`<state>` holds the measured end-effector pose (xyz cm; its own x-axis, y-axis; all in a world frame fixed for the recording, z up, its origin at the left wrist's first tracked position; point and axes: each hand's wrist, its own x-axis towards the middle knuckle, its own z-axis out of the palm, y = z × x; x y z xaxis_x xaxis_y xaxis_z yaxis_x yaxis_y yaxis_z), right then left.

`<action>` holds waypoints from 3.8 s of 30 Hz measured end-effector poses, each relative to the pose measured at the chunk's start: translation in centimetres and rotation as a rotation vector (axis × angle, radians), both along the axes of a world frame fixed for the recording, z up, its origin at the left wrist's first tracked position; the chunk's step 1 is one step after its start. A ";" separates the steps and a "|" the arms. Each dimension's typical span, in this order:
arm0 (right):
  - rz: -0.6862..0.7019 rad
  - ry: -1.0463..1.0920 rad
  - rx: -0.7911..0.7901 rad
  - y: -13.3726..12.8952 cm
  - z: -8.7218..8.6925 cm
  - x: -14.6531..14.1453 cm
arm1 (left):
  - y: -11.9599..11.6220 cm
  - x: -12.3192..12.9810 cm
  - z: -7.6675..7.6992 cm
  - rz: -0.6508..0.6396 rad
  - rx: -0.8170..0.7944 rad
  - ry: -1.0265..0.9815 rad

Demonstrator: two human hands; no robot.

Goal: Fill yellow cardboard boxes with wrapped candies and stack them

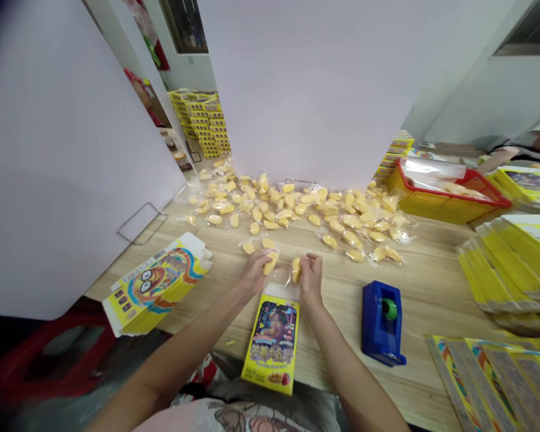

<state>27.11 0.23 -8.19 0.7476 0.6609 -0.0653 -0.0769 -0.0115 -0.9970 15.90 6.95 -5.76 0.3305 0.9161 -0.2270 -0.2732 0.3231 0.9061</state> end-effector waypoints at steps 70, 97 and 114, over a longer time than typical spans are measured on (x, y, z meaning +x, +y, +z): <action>0.572 0.022 -0.004 3.3 1.6 -0.7 | 2.0 -3.6 -0.2 -0.035 0.284 0.191; 0.137 -0.203 -0.029 -2.8 -1.4 0.5 | -0.8 -2.7 -3.1 -0.157 0.248 0.281; 0.763 -0.738 -0.227 -8.3 -0.2 -1.4 | -5.2 -7.7 0.2 -0.683 0.868 0.831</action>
<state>25.68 -8.12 -8.35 0.0499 0.9974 0.0527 0.6462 0.0080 -0.7632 8.15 1.80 -5.60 0.8168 0.5766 -0.0218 0.4237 -0.5737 0.7009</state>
